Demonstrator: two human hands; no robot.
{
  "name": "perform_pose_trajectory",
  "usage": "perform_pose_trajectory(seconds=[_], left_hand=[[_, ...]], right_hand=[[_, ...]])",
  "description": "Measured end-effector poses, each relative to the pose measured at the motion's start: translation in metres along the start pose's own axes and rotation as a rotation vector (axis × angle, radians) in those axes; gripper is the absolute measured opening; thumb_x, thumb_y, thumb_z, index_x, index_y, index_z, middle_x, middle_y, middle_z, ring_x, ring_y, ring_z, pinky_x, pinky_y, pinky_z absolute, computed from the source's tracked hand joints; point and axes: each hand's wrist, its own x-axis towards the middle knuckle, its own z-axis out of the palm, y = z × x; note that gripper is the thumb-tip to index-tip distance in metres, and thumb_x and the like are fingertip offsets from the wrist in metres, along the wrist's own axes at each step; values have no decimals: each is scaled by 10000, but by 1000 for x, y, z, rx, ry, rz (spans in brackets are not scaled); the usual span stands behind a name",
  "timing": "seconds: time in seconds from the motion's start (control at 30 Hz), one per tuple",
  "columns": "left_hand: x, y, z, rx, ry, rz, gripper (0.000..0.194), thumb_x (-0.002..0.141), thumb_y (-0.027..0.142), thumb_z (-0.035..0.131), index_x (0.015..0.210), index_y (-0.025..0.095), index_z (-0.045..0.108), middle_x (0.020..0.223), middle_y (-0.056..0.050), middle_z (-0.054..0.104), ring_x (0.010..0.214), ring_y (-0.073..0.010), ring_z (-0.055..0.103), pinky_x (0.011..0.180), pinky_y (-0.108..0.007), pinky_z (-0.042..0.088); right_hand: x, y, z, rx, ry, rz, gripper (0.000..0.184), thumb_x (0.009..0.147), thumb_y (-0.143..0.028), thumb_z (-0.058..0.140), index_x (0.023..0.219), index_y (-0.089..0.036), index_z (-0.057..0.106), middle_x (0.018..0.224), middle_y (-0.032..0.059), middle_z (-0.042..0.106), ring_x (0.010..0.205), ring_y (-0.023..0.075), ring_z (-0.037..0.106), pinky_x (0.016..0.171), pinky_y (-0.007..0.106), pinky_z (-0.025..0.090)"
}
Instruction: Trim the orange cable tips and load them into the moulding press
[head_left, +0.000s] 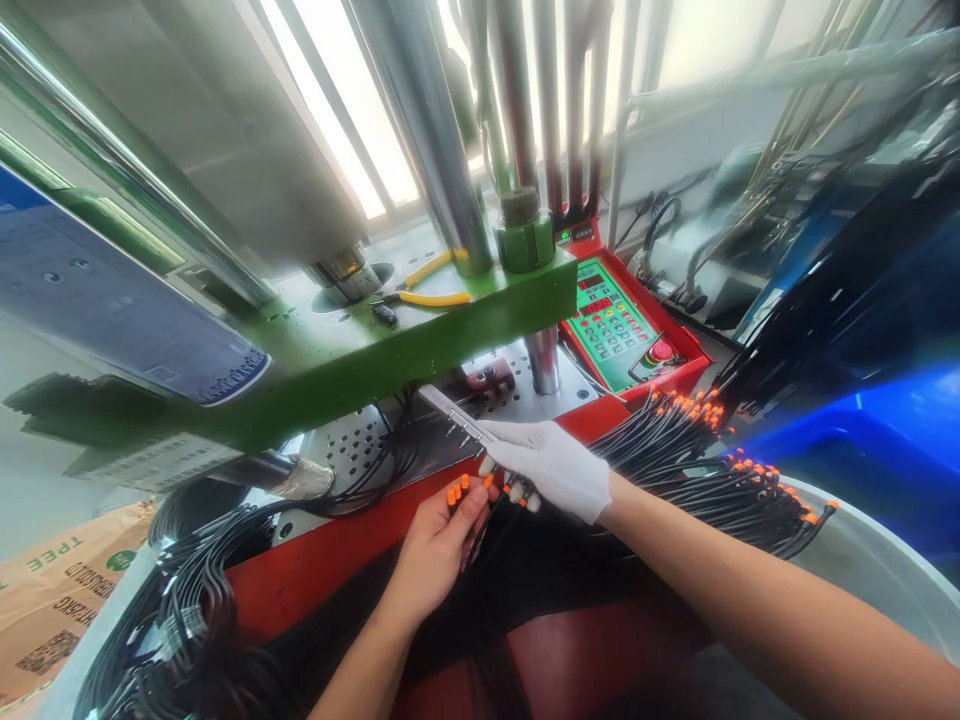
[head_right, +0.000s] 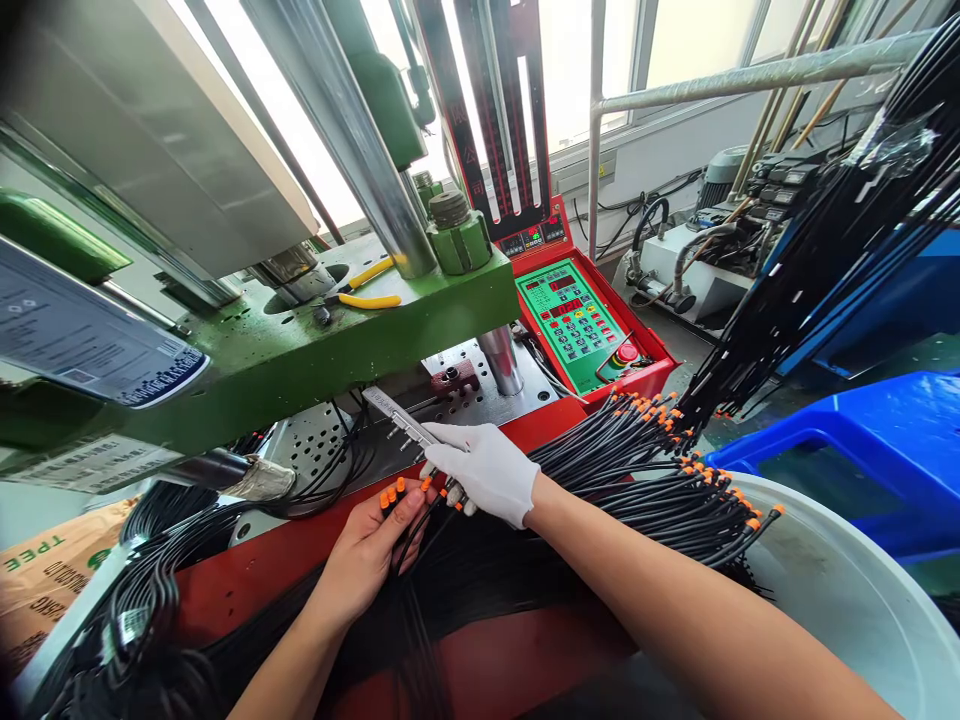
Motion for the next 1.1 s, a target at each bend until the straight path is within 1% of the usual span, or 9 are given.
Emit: perform_pose_trajectory(seconds=[0.13,0.23,0.4,0.53,0.63,0.73,0.87,0.97,1.1], left_hand=[[1,-1,0,44,-14,10,323,868,473,492,856,153,535,534,62,329,409,-66,271,377,-202,202],[2,1,2,97,32,23,317,865,467,498,771,165,508,535,56,330,436,-74,269,407,-206,209],[-2,6,11,309,145,139,323,870,439,493,695,168,504,597,26,385,534,-104,312,495,-218,263],[-4,6,13,439,166,189,329,890,425,459,679,173,487,597,21,421,547,-112,355,514,-222,286],[-1,3,6,353,119,103,370,894,463,428,666,174,470,541,28,422,476,-102,380,473,-217,315],[4,4,-2,180,130,31,351,883,496,426,764,175,507,510,53,380,403,-88,359,408,-204,324],[4,9,-6,-75,151,-30,270,871,463,474,996,225,483,548,90,272,385,-52,190,338,-152,158],[1,11,-5,-188,91,7,191,895,406,449,923,217,459,574,82,302,409,-42,206,364,-148,154],[-1,9,-4,-178,51,23,221,903,391,449,817,187,441,604,63,371,433,-34,252,385,-153,174]], right_hand=[[0,1,1,-31,-3,15,461,888,-342,478,1337,-242,462,937,44,631,499,54,500,362,146,414],[0,1,4,-103,38,-16,465,890,-326,462,1344,-229,456,923,35,641,487,55,477,388,164,414],[-2,1,9,-335,142,-60,448,881,-291,453,1319,-210,501,845,27,656,539,89,493,531,215,453],[-2,1,10,-465,162,-96,455,865,-289,477,1309,-196,520,820,40,648,657,140,543,671,264,472],[-2,0,9,-384,121,-85,434,869,-289,462,1288,-199,531,741,17,608,570,111,509,563,233,459],[-1,-1,4,-232,47,-39,338,833,-301,514,1140,-190,601,666,-16,529,493,75,463,423,175,404],[0,-1,-1,-145,-5,69,316,773,-282,582,1069,-168,581,624,-39,466,468,66,452,360,141,381],[0,0,0,-215,-11,34,299,770,-265,574,1053,-170,575,595,-52,461,428,58,434,347,137,379],[-3,-1,3,-220,-38,-12,249,765,-253,569,1000,-173,581,607,-50,474,427,54,431,336,128,363]])
